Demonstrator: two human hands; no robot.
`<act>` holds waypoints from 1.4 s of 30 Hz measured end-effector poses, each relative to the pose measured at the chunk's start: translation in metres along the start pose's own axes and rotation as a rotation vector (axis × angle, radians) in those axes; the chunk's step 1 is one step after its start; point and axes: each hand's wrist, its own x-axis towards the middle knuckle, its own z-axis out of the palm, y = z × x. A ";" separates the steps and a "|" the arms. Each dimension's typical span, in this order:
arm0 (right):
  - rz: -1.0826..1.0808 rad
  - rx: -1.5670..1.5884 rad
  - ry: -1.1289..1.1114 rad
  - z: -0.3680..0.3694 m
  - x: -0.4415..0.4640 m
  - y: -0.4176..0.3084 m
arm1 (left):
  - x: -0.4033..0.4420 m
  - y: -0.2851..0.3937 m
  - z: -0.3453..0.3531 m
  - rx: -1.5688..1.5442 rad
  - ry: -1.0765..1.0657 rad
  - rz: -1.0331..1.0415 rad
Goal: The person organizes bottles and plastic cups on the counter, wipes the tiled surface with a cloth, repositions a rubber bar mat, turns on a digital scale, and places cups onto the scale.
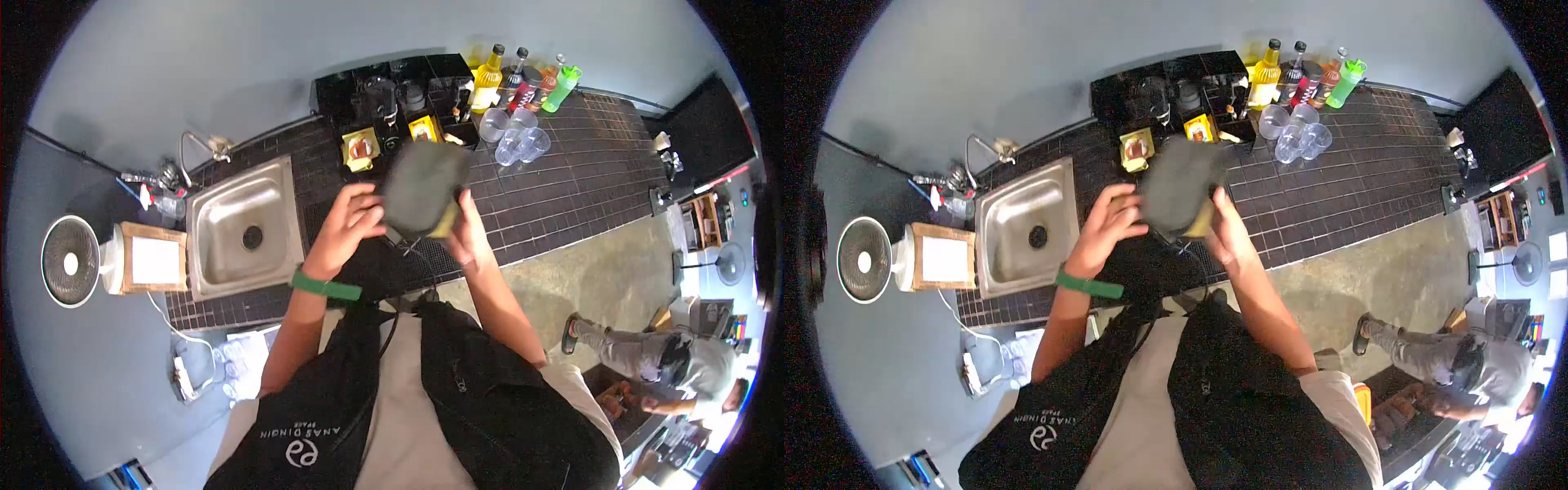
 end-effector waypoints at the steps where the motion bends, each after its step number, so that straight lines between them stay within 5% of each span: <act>1: 0.033 0.043 0.084 0.002 -0.005 -0.009 | 0.013 -0.022 0.004 0.117 0.058 0.056; 2: 0.042 0.018 0.024 -0.005 -0.005 -0.020 | 0.025 -0.046 0.004 0.237 0.112 0.113; 6: -0.034 0.061 0.421 -0.109 -0.007 -0.046 | 0.044 -0.144 -0.002 0.704 0.291 0.119; 9: -0.099 -0.337 0.650 -0.171 0.002 -0.050 | 0.049 -0.218 -0.006 1.063 0.235 0.133; 11: -0.184 -1.260 0.668 -0.185 0.008 -0.050 | 0.049 -0.230 0.001 1.208 0.260 0.104; 12: -0.557 -1.736 0.540 -0.198 0.023 -0.037 | 0.046 -0.236 0.003 1.360 0.266 0.071; 14: -0.052 -2.213 0.372 -0.168 0.044 -0.021 | 0.043 -0.254 -0.001 1.312 0.319 0.116; 16: -0.542 -2.259 0.135 -0.198 0.072 0.025 | 0.045 -0.252 0.001 1.188 0.476 0.179; 18: -0.437 -2.209 -0.025 -0.117 0.076 0.035 | 0.044 -0.260 0.000 1.245 0.468 0.231; 20: -0.568 -2.489 -0.259 -0.125 0.086 0.064 | 0.047 -0.252 0.002 1.250 0.456 0.148; 21: -0.319 -2.600 -0.344 -0.119 0.083 0.074 | 0.049 -0.252 0.000 1.252 0.464 0.147; 25: -0.289 -2.579 -0.655 -0.135 0.065 0.056 | 0.047 -0.256 -0.001 1.223 0.486 0.197; 28: -0.349 -2.664 -0.717 -0.153 0.078 0.031 | 0.049 -0.249 -0.004 1.294 0.440 0.115; 34: -0.318 -2.538 -0.494 -0.129 0.073 0.065 | 0.048 -0.256 -0.002 1.230 0.494 0.210; 37: -0.311 -2.322 -0.783 -0.150 0.045 0.034 | 0.049 -0.257 -0.005 1.289 0.452 0.164; 41: -0.304 -2.407 -0.685 -0.186 0.014 -0.027 | 0.052 -0.251 -0.001 1.240 0.471 0.136; 42: -0.203 -2.373 -0.457 -0.207 0.007 -0.040 | 0.054 -0.254 -0.001 1.237 0.454 0.154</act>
